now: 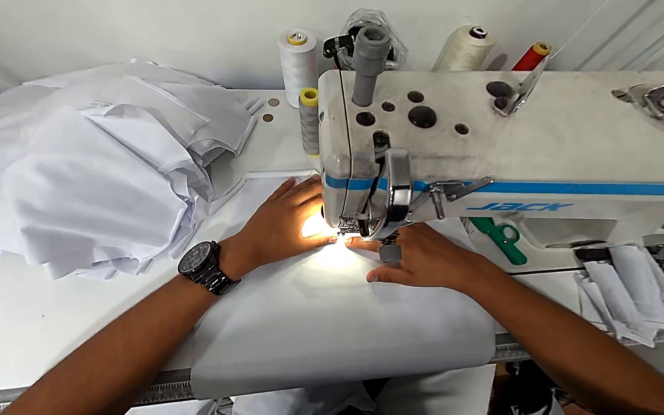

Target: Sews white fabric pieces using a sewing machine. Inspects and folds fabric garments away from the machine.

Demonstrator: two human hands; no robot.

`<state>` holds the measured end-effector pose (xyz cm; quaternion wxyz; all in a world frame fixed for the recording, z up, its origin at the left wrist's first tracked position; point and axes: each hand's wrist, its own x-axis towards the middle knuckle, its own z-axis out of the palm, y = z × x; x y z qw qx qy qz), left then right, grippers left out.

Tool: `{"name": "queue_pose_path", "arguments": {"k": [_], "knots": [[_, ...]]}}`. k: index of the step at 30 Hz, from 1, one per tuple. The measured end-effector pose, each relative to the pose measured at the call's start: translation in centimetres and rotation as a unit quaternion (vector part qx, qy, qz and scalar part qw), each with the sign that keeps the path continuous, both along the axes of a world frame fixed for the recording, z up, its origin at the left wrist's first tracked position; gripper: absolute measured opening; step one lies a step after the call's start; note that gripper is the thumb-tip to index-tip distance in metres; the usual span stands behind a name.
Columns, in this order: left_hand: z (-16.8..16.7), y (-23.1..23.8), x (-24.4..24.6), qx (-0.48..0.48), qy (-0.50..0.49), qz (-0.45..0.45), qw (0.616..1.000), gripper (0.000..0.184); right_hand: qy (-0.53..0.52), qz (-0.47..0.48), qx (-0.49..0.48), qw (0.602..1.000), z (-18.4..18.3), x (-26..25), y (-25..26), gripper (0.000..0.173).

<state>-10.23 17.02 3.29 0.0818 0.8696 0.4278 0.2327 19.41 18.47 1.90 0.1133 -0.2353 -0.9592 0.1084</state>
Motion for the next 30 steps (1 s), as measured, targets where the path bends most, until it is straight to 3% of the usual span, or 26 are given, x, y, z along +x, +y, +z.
{"name": "queue_pose_path", "arguments": {"k": [20,25,30], "knots": [[-0.9,0.3,-0.3,-0.016,0.035,0.021,0.999,0.059,-0.019,-0.006,-0.024,1.000,0.3,-0.1,0.4,0.064],[-1.2,0.5,-0.2,-0.003,0.070,0.023,0.997,0.063,-0.007,-0.002,0.015,1.000,0.1,-0.2,0.3,0.061],[-1.8,-6.4,-0.5,-0.008,0.120,0.025,0.992,0.073,0.013,0.009,0.040,0.999,0.2,0.0,-6.4,0.068]]}}
